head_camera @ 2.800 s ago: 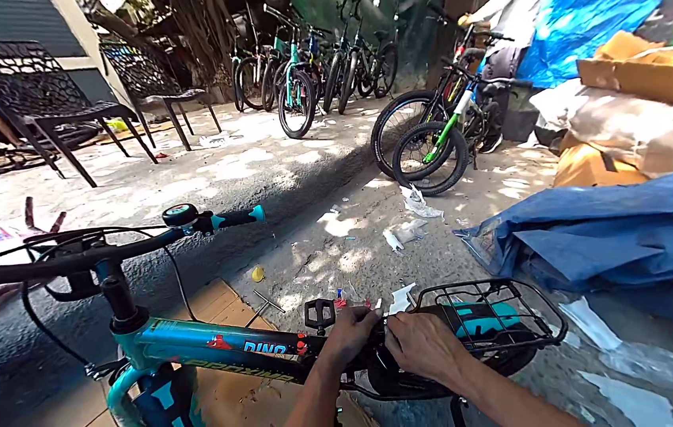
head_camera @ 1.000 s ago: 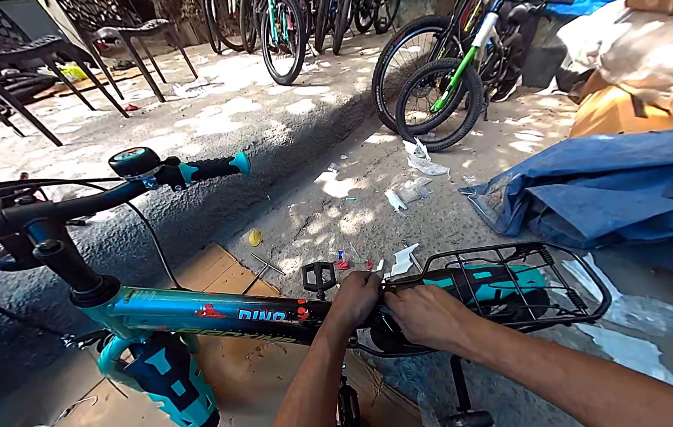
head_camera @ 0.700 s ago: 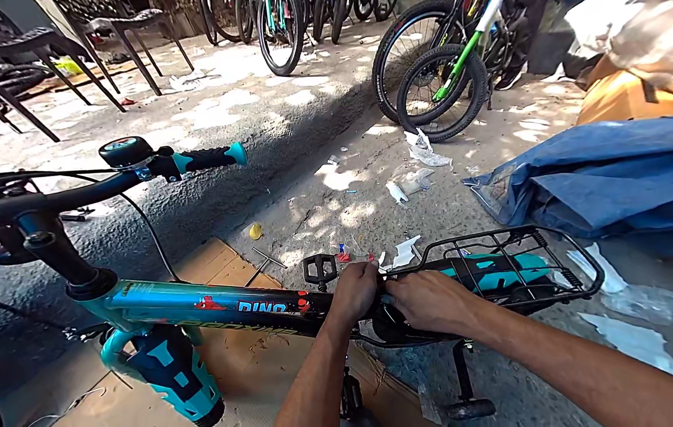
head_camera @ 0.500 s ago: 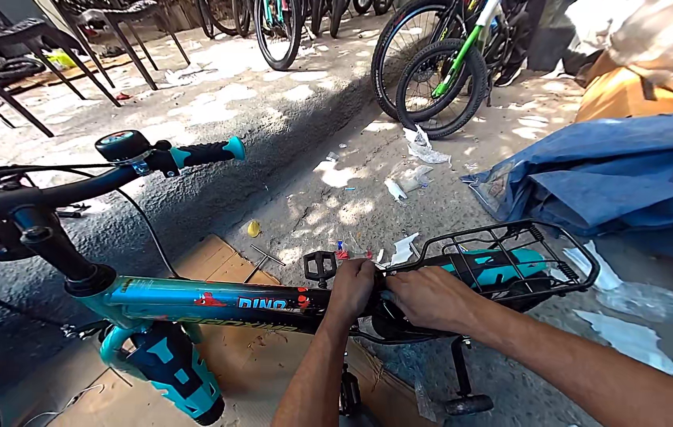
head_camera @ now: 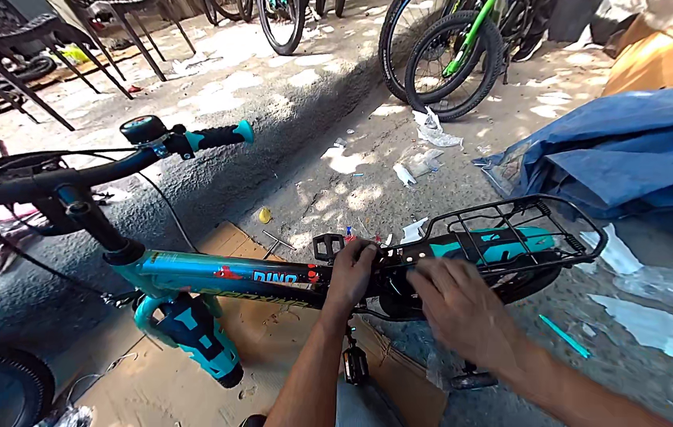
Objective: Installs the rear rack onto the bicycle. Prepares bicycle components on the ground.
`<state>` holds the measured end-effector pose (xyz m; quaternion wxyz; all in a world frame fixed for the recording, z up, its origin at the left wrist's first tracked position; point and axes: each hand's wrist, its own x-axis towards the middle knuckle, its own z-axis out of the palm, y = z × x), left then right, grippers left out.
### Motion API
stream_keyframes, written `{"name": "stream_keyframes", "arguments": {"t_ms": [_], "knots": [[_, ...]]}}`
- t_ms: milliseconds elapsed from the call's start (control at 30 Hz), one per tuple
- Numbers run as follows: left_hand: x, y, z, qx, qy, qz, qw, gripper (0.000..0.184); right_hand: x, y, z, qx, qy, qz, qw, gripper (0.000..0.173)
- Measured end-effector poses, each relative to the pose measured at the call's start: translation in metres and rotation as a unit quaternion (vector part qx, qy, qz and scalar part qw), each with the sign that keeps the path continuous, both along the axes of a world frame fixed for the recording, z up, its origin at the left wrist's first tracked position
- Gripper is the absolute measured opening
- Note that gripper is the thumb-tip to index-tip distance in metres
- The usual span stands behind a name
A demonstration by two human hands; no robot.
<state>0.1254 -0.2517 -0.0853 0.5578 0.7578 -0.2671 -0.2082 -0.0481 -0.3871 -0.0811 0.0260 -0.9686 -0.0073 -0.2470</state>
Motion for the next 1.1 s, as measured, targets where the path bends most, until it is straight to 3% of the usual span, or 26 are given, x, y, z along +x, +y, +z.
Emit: {"name": "stream_keyframes", "arguments": {"t_ms": [67, 100, 133, 200, 233, 300, 367, 433, 533, 633, 767, 900, 1000, 1100], "knots": [[-0.005, 0.011, -0.005, -0.027, -0.059, -0.018, 0.998, 0.033, -0.014, 0.027, -0.036, 0.035, 0.009, 0.049, 0.998, 0.016], [-0.009, 0.024, -0.012, -0.035, -0.116, -0.018, 0.992, 0.036, -0.021, 0.041, -0.060, 0.061, 0.062, 0.060, 0.994, 0.014], [-0.015, 0.042, -0.022, -0.038, -0.178, 0.002, 0.983, 0.038, -0.028, 0.053, -0.085, 0.101, 0.150, 0.058, 0.982, 0.016], [-0.027, 0.093, -0.055, -0.025, -0.250, 0.096, 0.963, 0.032, -0.031, 0.069, -0.132, 0.177, 0.356, 0.039, 0.917, 0.025], [-0.034, 0.123, -0.076, 0.005, -0.232, 0.149, 0.961, 0.032, -0.030, 0.076, -0.153, 0.195, 0.416, 0.034, 0.887, 0.027], [-0.051, 0.185, -0.122, 0.128, -0.081, 0.227, 0.962, 0.039, -0.029, 0.090, -0.180, 0.231, 0.466, 0.020, 0.854, 0.032], [-0.075, 0.241, -0.162, 0.249, 0.084, 0.246, 0.933, 0.043, -0.025, 0.110, -0.195, 0.266, 0.417, 0.029, 0.869, 0.033], [-0.110, 0.281, -0.187, 0.301, 0.168, 0.244, 0.906, 0.043, -0.012, 0.131, -0.201, 0.272, 0.359, 0.053, 0.891, 0.031], [-0.157, 0.317, -0.177, 0.309, 0.217, 0.195, 0.905, 0.043, 0.018, 0.164, -0.211, 0.264, 0.380, 0.106, 0.880, 0.030], [-0.180, 0.343, -0.150, 0.316, 0.196, 0.158, 0.915, 0.043, 0.047, 0.199, -0.224, 0.197, 0.448, 0.147, 0.860, 0.030], [-0.196, 0.382, -0.126, 0.261, 0.105, 0.314, 0.907, 0.036, 0.071, 0.244, -0.241, 0.104, 0.550, 0.168, 0.811, 0.033], [-0.215, 0.405, -0.125, 0.083, 0.036, 0.521, 0.849, 0.029, 0.076, 0.289, -0.270, 0.069, 0.611, 0.174, 0.769, 0.035], [-0.225, 0.421, -0.120, -0.008, 0.069, 0.562, 0.824, 0.027, 0.067, 0.319, -0.294, 0.124, 0.651, 0.160, 0.732, 0.036], [-0.239, 0.434, -0.119, -0.083, 0.107, 0.576, 0.806, 0.030, 0.047, 0.337, -0.291, 0.051, 0.703, 0.155, 0.692, 0.037]]}}
